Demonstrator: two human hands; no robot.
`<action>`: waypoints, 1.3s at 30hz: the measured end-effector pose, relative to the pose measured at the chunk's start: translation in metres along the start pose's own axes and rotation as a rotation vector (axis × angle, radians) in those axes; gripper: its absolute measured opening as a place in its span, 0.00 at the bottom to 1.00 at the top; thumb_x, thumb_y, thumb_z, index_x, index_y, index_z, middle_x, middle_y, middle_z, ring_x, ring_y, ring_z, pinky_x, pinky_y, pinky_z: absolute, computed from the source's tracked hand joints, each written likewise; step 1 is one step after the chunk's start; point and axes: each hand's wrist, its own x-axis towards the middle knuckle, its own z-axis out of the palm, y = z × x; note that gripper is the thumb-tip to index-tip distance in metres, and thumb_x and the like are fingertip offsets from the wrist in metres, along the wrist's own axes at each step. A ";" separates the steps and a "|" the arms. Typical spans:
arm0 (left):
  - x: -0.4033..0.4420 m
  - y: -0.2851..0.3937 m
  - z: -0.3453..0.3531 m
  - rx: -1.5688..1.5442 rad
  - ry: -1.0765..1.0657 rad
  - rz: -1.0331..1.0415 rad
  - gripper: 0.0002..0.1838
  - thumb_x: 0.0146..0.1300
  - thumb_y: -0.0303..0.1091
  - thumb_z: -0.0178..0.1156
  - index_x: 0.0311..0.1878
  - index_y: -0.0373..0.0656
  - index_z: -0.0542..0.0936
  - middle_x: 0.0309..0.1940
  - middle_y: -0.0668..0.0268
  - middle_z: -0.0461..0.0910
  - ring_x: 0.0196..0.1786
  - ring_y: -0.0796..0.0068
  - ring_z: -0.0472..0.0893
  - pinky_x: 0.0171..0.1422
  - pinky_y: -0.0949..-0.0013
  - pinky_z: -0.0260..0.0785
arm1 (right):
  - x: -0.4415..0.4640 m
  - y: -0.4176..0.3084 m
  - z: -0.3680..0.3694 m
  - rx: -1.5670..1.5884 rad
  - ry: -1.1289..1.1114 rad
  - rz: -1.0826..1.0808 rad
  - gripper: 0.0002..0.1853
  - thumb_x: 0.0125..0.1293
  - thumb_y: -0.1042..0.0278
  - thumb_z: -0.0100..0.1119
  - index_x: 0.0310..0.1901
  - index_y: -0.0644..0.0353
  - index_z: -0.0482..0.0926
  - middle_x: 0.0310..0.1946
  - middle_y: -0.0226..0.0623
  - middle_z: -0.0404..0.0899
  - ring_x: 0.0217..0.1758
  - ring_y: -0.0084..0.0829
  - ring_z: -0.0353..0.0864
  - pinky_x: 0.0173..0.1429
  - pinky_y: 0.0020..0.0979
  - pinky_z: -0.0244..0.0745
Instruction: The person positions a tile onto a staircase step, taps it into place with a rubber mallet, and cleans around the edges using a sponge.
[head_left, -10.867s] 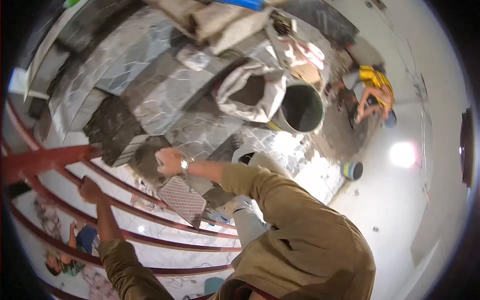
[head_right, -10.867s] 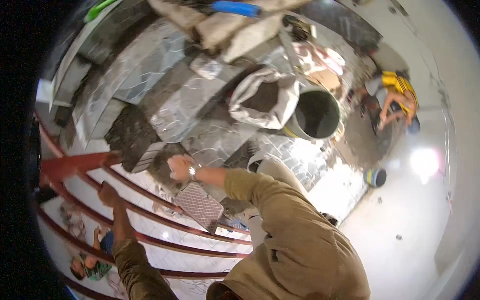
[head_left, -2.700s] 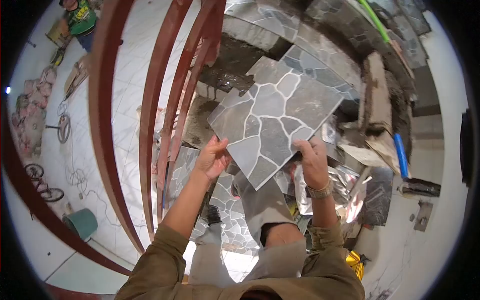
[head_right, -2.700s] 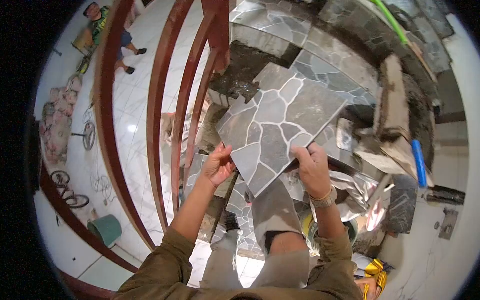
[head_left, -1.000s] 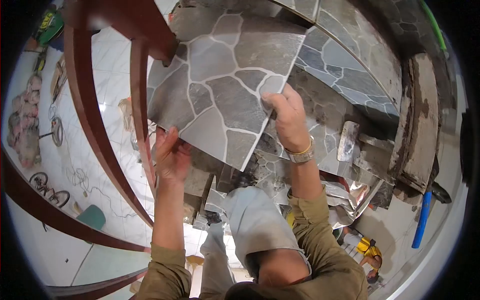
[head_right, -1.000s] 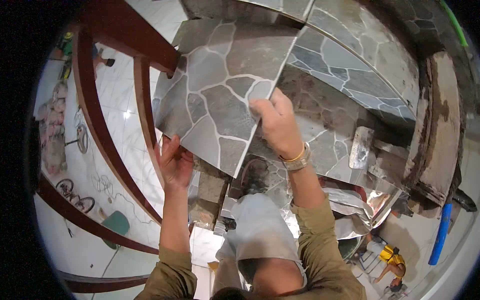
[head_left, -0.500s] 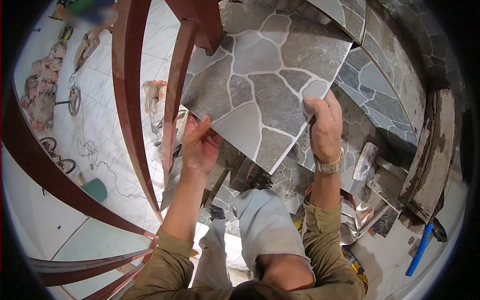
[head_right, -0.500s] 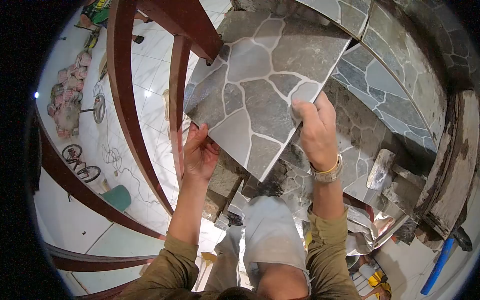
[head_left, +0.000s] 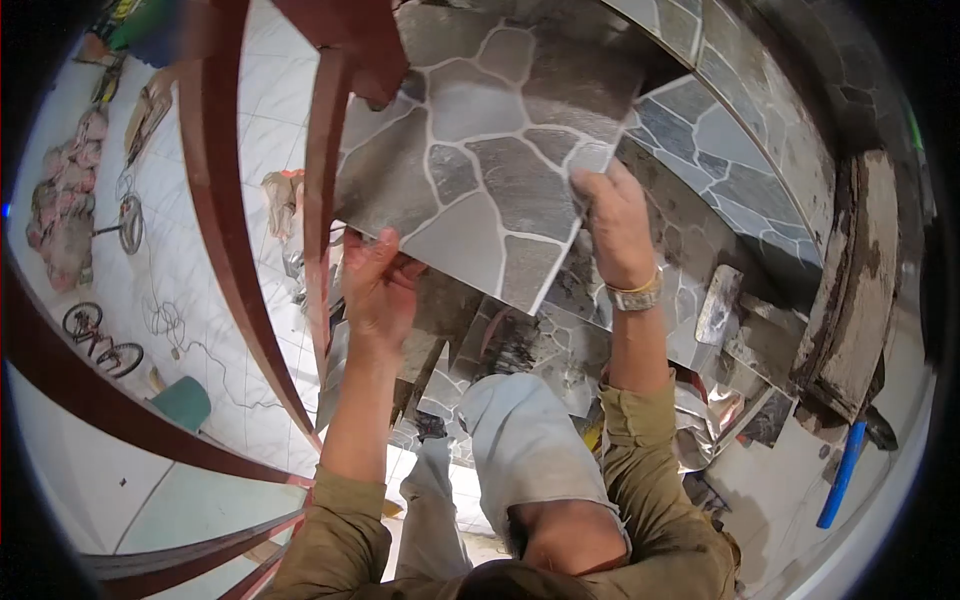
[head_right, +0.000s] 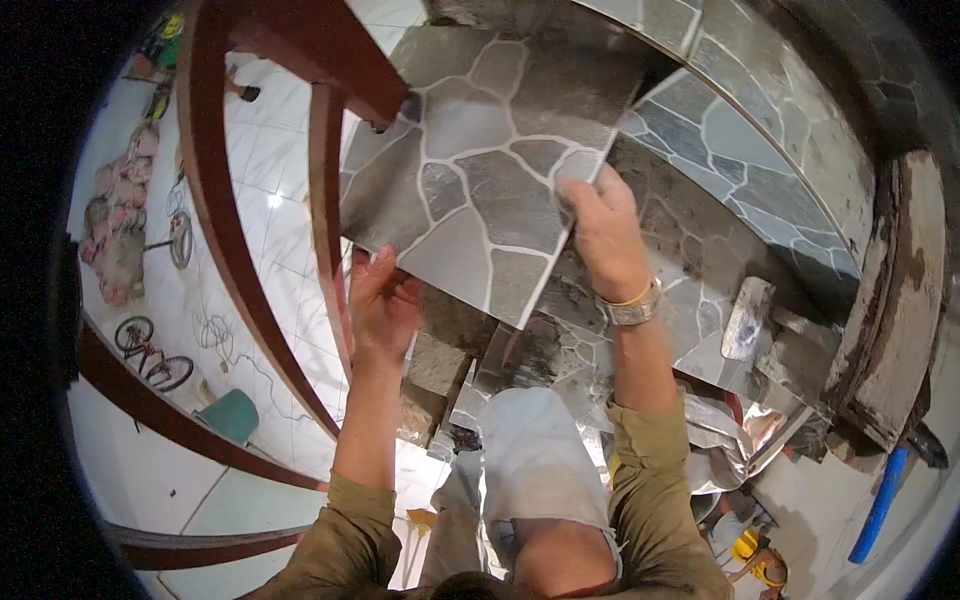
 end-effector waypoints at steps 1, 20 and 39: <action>0.000 0.000 0.000 0.021 0.023 0.010 0.26 0.67 0.24 0.59 0.66 0.47 0.66 0.53 0.64 0.79 0.51 0.70 0.84 0.50 0.65 0.84 | 0.000 0.002 0.001 -0.017 0.002 0.012 0.11 0.67 0.69 0.54 0.45 0.66 0.79 0.37 0.26 0.78 0.38 0.19 0.72 0.44 0.24 0.68; 0.009 -0.011 -0.019 0.212 -0.050 0.054 0.28 0.67 0.22 0.58 0.68 0.48 0.64 0.53 0.61 0.79 0.47 0.68 0.84 0.47 0.67 0.83 | 0.011 0.040 -0.003 -0.602 0.349 -0.142 0.18 0.54 0.56 0.66 0.33 0.68 0.83 0.29 0.53 0.83 0.35 0.50 0.84 0.42 0.43 0.77; 0.020 -0.010 -0.023 0.244 0.098 -0.095 0.20 0.71 0.26 0.56 0.63 0.45 0.66 0.42 0.63 0.80 0.36 0.70 0.85 0.39 0.69 0.86 | 0.013 0.050 -0.005 -0.693 0.350 -0.166 0.23 0.51 0.54 0.72 0.42 0.67 0.85 0.32 0.48 0.86 0.37 0.42 0.86 0.46 0.36 0.79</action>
